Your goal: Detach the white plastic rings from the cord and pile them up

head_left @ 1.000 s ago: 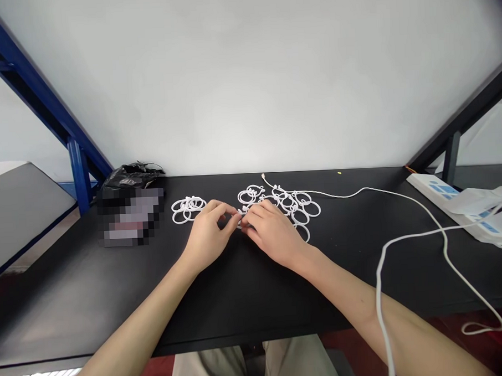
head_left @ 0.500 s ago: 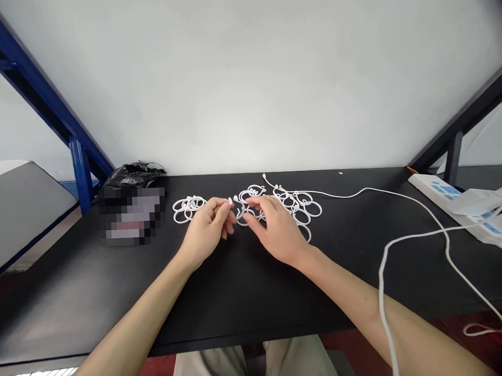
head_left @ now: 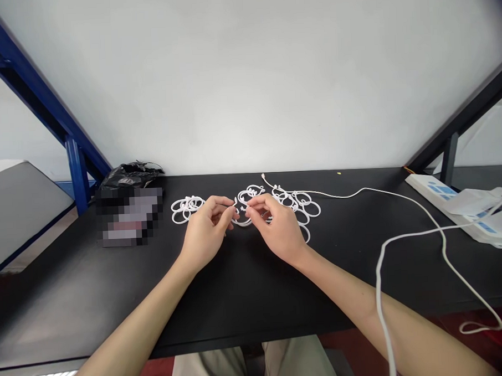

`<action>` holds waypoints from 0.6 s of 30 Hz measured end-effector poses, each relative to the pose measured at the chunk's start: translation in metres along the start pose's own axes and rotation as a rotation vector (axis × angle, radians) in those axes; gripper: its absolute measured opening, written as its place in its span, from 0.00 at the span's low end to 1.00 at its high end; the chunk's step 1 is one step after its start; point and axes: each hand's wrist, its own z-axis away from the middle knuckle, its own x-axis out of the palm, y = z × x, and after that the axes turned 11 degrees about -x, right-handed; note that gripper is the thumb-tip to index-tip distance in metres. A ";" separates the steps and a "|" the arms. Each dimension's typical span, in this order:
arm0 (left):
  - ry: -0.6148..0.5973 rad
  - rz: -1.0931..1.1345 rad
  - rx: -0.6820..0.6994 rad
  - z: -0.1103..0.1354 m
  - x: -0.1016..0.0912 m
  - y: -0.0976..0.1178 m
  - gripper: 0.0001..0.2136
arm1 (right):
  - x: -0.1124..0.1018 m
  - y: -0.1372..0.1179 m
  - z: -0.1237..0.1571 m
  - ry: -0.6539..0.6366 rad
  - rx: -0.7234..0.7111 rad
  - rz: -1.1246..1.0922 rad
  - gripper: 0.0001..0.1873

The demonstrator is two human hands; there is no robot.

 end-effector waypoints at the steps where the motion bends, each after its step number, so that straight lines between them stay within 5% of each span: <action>1: 0.021 -0.034 0.010 0.001 0.000 0.000 0.12 | 0.000 0.000 0.000 0.005 -0.001 0.000 0.05; 10: 0.162 -0.080 0.098 0.005 0.003 0.003 0.09 | 0.002 -0.003 0.003 -0.057 0.053 -0.055 0.10; 18: 0.168 -0.131 0.121 0.007 0.003 0.004 0.07 | 0.004 -0.007 0.005 -0.067 0.042 -0.116 0.10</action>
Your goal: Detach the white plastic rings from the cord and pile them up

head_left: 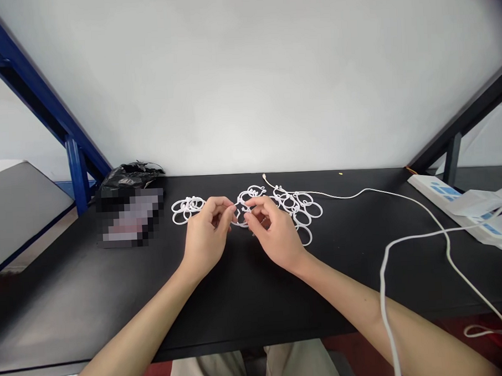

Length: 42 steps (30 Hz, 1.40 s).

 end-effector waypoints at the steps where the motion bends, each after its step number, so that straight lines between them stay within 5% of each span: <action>1: 0.002 -0.005 0.005 0.000 0.000 0.000 0.07 | 0.000 0.000 0.000 0.001 0.001 -0.007 0.10; 20: -0.001 -0.089 0.063 0.001 -0.001 0.003 0.09 | -0.005 0.003 -0.002 -0.064 -0.044 -0.037 0.11; 24: 0.167 -0.140 0.026 -0.016 -0.011 -0.003 0.09 | -0.009 0.006 -0.008 -0.067 -0.162 0.281 0.13; 30: 0.421 -0.254 -0.143 -0.047 -0.048 -0.034 0.09 | -0.012 0.019 -0.004 -0.273 -0.279 0.639 0.06; 34: 0.422 -0.348 -0.208 -0.059 -0.054 -0.049 0.10 | -0.012 0.022 -0.003 -0.296 -0.284 0.653 0.07; 42: 0.532 -0.496 -0.090 -0.060 -0.053 -0.054 0.14 | -0.015 0.018 -0.004 -0.198 -0.207 0.524 0.08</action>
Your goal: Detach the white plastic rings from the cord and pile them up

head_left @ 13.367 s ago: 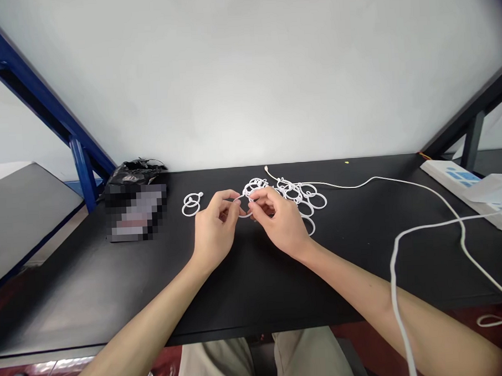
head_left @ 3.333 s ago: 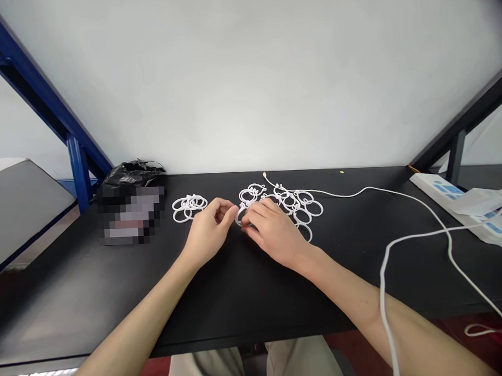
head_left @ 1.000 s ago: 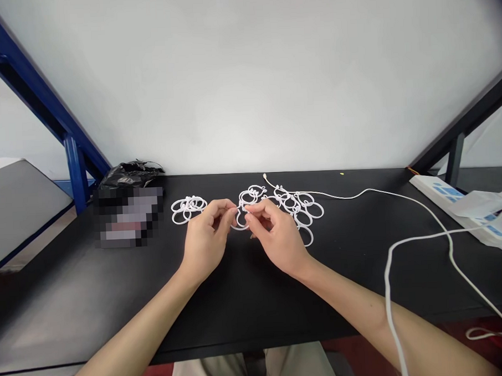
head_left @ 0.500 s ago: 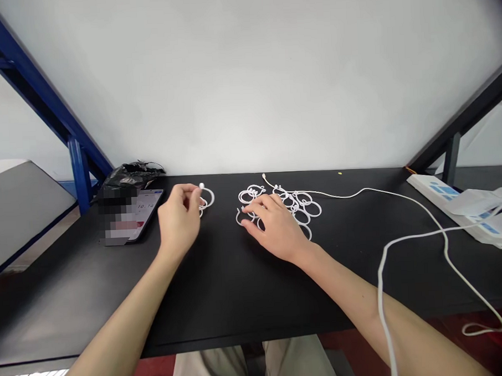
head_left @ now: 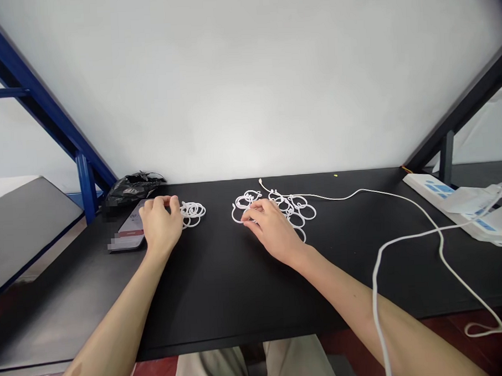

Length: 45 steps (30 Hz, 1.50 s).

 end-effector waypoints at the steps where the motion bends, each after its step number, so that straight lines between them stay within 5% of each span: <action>1: 0.017 0.006 0.030 0.004 -0.002 0.004 0.14 | 0.001 -0.001 0.000 -0.001 0.002 -0.017 0.08; 3: 0.001 0.043 0.113 0.019 -0.007 0.018 0.12 | 0.003 -0.003 0.000 0.001 -0.012 -0.041 0.08; 8: -0.476 0.235 0.136 0.068 -0.011 0.054 0.13 | 0.007 -0.010 -0.001 0.041 -0.047 -0.056 0.07; 11: -0.557 0.289 0.123 0.080 -0.008 0.061 0.11 | 0.008 -0.014 -0.001 0.048 -0.015 -0.094 0.07; 15: -0.545 0.326 0.078 0.079 -0.010 0.059 0.08 | 0.007 -0.016 -0.001 0.130 0.082 -0.261 0.15; 22: -0.508 0.379 0.082 0.079 -0.014 0.061 0.06 | 0.006 -0.018 -0.003 0.178 0.227 -0.454 0.09; 39: -0.430 0.381 0.231 0.085 -0.012 0.057 0.07 | 0.004 -0.028 0.002 0.297 0.155 -0.482 0.06; 45: -0.378 0.352 0.366 0.087 -0.007 0.050 0.06 | 0.004 -0.021 0.002 0.201 0.100 -0.454 0.07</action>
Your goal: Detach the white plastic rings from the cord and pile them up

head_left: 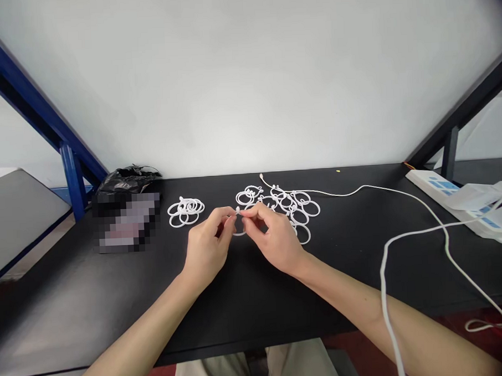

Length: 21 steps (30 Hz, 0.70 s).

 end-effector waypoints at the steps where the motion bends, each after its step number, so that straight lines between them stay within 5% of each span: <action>1: -0.008 -0.012 -0.012 -0.002 0.001 0.000 0.06 | -0.001 0.002 -0.002 -0.028 0.003 -0.024 0.07; 4: -0.002 -0.059 -0.075 -0.011 0.001 0.000 0.06 | -0.006 0.009 -0.010 -0.094 -0.010 0.006 0.10; 7: 0.126 -0.122 -0.172 -0.024 -0.007 -0.007 0.07 | -0.014 0.018 -0.017 -0.080 0.004 0.273 0.12; 12: 0.349 -0.183 -0.362 -0.047 -0.031 -0.045 0.11 | -0.031 0.036 -0.015 -0.184 0.052 0.594 0.15; 16: 0.275 -0.324 -0.408 -0.057 -0.036 -0.072 0.17 | -0.030 0.038 -0.012 -0.253 0.034 0.621 0.14; 21: 0.167 -0.447 -0.436 -0.057 -0.031 -0.077 0.24 | -0.021 0.034 -0.010 -0.289 0.004 0.664 0.08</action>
